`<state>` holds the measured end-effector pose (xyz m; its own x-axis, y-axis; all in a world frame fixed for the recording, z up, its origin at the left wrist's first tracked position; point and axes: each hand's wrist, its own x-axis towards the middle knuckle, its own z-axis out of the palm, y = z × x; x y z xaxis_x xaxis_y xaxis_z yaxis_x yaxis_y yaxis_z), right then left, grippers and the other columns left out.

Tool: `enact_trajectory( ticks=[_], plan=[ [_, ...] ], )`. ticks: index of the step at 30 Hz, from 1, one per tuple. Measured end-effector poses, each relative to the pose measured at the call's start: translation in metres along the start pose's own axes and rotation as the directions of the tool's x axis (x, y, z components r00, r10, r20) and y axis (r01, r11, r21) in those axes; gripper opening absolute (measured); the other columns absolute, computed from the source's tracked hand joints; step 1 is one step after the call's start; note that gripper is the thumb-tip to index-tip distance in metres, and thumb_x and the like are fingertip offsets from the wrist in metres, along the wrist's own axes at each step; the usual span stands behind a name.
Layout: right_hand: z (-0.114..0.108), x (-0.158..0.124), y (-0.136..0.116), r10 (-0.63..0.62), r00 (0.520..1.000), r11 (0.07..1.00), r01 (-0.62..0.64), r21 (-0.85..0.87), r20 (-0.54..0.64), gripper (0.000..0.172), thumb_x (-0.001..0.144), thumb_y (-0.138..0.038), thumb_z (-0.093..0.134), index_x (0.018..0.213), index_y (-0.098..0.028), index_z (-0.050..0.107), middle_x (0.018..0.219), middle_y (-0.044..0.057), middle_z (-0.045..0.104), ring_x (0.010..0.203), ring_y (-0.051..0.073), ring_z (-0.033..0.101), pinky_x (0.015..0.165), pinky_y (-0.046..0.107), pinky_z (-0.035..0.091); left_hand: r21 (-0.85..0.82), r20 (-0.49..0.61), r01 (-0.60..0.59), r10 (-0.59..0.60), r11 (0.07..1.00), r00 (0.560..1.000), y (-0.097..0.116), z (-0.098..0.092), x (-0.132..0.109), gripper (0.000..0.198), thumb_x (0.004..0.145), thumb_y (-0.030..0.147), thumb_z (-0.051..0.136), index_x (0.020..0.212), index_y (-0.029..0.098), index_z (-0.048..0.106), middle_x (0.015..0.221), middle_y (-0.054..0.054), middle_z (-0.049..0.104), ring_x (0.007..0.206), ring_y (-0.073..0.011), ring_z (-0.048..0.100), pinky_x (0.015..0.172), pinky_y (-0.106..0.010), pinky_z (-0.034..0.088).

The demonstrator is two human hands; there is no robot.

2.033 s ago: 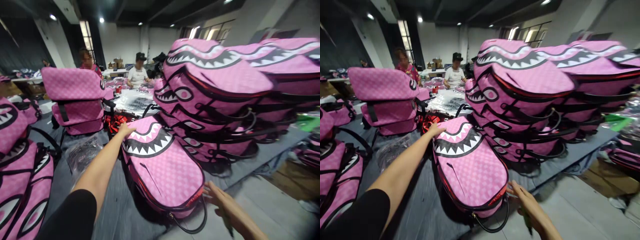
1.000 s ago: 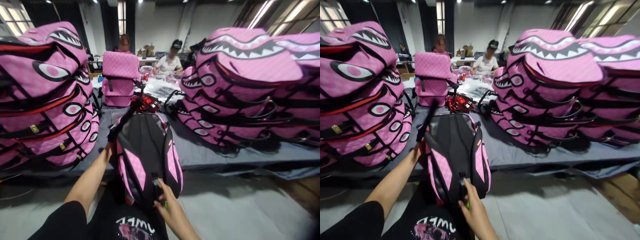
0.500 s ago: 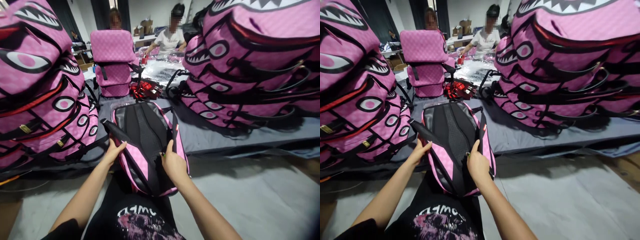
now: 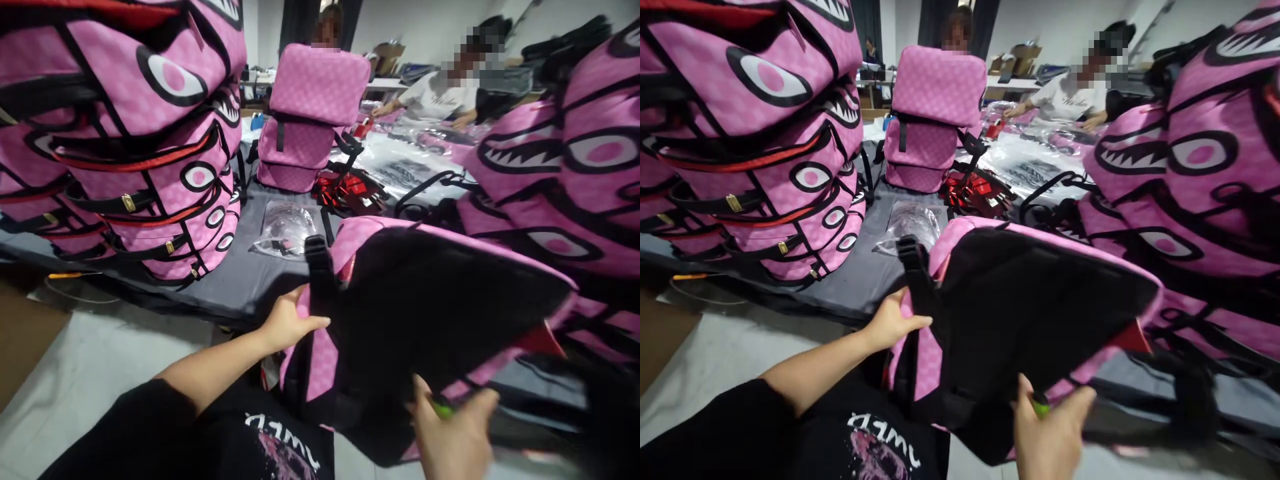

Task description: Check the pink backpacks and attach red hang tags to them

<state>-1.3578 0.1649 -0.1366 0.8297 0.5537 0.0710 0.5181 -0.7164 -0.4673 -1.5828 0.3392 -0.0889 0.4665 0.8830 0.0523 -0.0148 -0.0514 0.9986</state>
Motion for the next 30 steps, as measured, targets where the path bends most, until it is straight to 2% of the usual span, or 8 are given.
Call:
enact_trajectory(
  ticks=[4,8,10,12,15,19,24,30],
  plan=[
    [-0.003,-0.013,-0.015,0.104,0.98,0.953,-0.147,0.263,0.171,0.083,0.074,-0.068,0.061,0.136,-0.016,0.041,0.092,0.01,0.065,0.056,0.023,0.062,0.058,0.035,0.05,-0.028,-0.079,0.169,-0.171,0.985,0.982,-0.04,-0.062,-0.032,0.054,0.062,0.042,0.081,0.104,0.016,0.06,0.103,-0.009,0.071,0.097,-0.0273,0.067,0.091,-0.04,0.054],
    [0.034,-0.011,-0.067,-0.093,0.976,0.966,0.041,0.255,0.197,0.063,0.081,-0.047,0.058,0.132,-0.013,0.049,0.101,0.014,0.068,0.08,0.027,0.067,0.071,0.036,0.051,0.031,-0.288,0.284,-0.263,0.958,0.921,-0.083,-0.125,-0.051,0.058,0.065,0.052,0.074,0.105,0.015,0.055,0.103,-0.013,0.068,0.099,-0.0299,0.065,0.091,-0.045,0.052],
    [0.046,-0.015,-0.092,-0.186,0.963,0.969,0.148,0.197,0.193,0.059,0.085,-0.04,0.053,0.136,-0.011,0.046,0.106,0.017,0.068,0.095,0.03,0.066,0.078,0.036,0.05,0.162,-0.462,0.281,-0.179,0.946,0.869,-0.079,-0.147,-0.065,0.055,0.069,0.048,0.072,0.111,0.017,0.054,0.108,-0.012,0.066,0.107,-0.032,0.061,0.098,-0.05,0.047],
    [0.05,-0.024,-0.107,-0.23,0.957,0.968,0.206,0.143,0.175,0.062,0.087,-0.036,0.051,0.14,-0.007,0.04,0.114,0.021,0.065,0.102,0.031,0.065,0.079,0.035,0.049,0.479,-0.592,0.196,0.15,0.856,0.792,-0.059,-0.152,-0.078,0.048,0.077,0.039,0.068,0.118,0.021,0.052,0.116,-0.012,0.062,0.117,-0.0314,0.055,0.105,-0.052,0.04],
    [0.049,-0.036,-0.114,-0.271,0.946,0.959,0.25,0.13,0.179,0.063,0.089,-0.036,0.05,0.142,-0.005,0.036,0.12,0.022,0.063,0.106,0.032,0.064,0.079,0.035,0.049,0.885,-0.159,-0.163,0.613,0.436,0.774,-0.02,-0.124,-0.067,0.037,0.087,0.025,0.057,0.124,0.023,0.052,0.12,-0.01,0.061,0.118,-0.025,0.054,0.105,-0.045,0.04],
    [0.047,-0.037,-0.109,-0.308,0.932,0.948,0.285,0.138,0.192,0.061,0.09,-0.031,0.05,0.143,-0.004,0.035,0.126,0.023,0.06,0.115,0.031,0.061,0.085,0.035,0.05,0.75,0.561,-0.66,0.488,0.042,0.669,0.005,-0.05,0.016,0.034,0.09,0.031,0.057,0.122,0.018,0.058,0.13,-0.013,0.057,0.127,-0.0285,0.047,0.112,-0.05,0.029],
    [0.056,-0.03,-0.1,-0.236,0.949,0.969,0.215,0.12,0.21,0.062,0.091,-0.028,0.049,0.146,-0.006,0.032,0.133,0.022,0.056,0.117,0.03,0.06,0.085,0.035,0.051,0.621,0.782,-0.776,0.142,-0.111,0.606,0.004,0.008,0.101,0.051,0.089,0.059,0.051,0.089,0.012,0.071,0.084,-0.012,0.066,0.084,-0.0247,0.059,0.088,-0.044,0.038],
    [0.073,-0.02,-0.089,-0.253,0.947,0.963,0.228,0.142,0.198,0.057,0.088,-0.028,0.048,0.139,-0.005,0.04,0.131,0.024,0.057,0.112,0.032,0.063,0.08,0.039,0.053,0.562,0.809,-0.827,0.186,0.031,0.557,-0.001,-0.008,0.126,0.046,0.088,0.058,0.055,0.075,0.017,0.072,0.077,-0.006,0.062,0.075,-0.0186,0.051,0.079,-0.038,0.034]
  ],
)
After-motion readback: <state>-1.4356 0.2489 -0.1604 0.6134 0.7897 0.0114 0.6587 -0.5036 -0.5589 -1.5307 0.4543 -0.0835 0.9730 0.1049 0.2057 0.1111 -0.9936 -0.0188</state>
